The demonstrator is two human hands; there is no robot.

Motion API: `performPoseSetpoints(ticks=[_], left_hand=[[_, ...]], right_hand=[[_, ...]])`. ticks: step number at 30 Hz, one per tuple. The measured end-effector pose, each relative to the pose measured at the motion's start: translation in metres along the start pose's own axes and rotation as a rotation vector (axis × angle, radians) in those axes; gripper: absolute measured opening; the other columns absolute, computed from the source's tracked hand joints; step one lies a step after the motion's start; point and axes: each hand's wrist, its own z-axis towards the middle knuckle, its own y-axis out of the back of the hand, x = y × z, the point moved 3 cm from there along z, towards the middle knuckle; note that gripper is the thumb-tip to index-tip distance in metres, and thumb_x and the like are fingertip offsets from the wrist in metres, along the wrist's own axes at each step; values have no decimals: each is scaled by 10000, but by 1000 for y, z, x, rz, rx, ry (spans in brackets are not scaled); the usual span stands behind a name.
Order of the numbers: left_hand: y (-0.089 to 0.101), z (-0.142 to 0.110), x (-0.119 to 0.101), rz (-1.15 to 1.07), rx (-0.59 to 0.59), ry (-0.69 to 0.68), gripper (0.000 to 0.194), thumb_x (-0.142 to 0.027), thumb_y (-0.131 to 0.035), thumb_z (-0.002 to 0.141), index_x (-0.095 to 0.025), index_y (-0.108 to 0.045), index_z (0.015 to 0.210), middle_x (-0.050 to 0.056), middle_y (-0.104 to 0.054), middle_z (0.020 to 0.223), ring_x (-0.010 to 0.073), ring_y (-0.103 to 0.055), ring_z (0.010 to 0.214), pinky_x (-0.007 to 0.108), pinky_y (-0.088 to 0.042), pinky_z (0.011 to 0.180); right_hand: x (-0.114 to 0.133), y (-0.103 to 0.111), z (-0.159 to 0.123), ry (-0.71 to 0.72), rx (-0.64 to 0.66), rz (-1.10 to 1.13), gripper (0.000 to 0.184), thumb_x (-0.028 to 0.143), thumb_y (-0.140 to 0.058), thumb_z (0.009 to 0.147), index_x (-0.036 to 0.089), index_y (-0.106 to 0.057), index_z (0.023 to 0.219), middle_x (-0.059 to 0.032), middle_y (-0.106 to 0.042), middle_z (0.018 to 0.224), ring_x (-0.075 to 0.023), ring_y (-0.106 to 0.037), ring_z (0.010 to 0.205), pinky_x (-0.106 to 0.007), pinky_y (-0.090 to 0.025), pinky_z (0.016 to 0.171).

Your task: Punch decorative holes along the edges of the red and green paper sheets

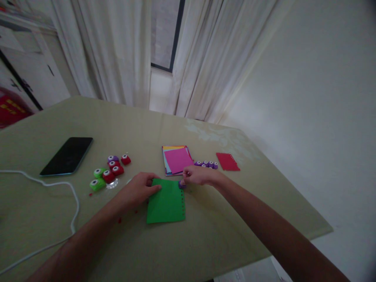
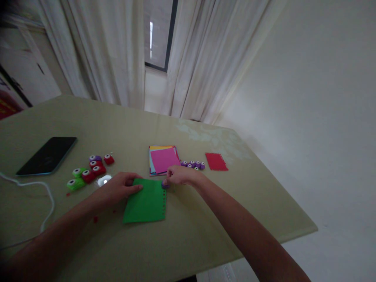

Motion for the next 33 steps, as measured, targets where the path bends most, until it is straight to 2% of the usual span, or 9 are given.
performPoseSetpoints(ticks=[7,15,24,33], left_hand=[[1,-3,-5,27,4,5,506,-546,-673,764,-168,-788,1080,89,-809,869,322,-755,833,347,-513,675],[2,-3,-4,1,13,16,507,-528,-701,766,-149,-783,1093,115,-824,911,351,-759,876,377,-536,710],[3,-6,-12,39,5,27,540,-583,-689,729,-163,-794,1052,85,-792,835,325,-733,818,346,-503,657],[3,-2,-5,31,-3,20,523,-563,-698,741,-167,-797,1068,73,-786,799,314,-726,776,339,-485,634]], right_hand=[[-1,0,2,6,56,-10,277,388,-743,938,199,-575,825,38,-537,713,-110,-438,590,-236,-300,512],[1,1,6,48,46,-35,232,326,-750,928,192,-593,823,19,-570,761,-128,-478,681,-230,-319,563],[3,1,8,42,62,-53,220,300,-754,912,201,-585,812,20,-583,775,-136,-487,693,-241,-324,587],[3,1,9,68,46,1,237,273,-779,892,190,-586,783,36,-556,726,-130,-485,672,-241,-330,587]])
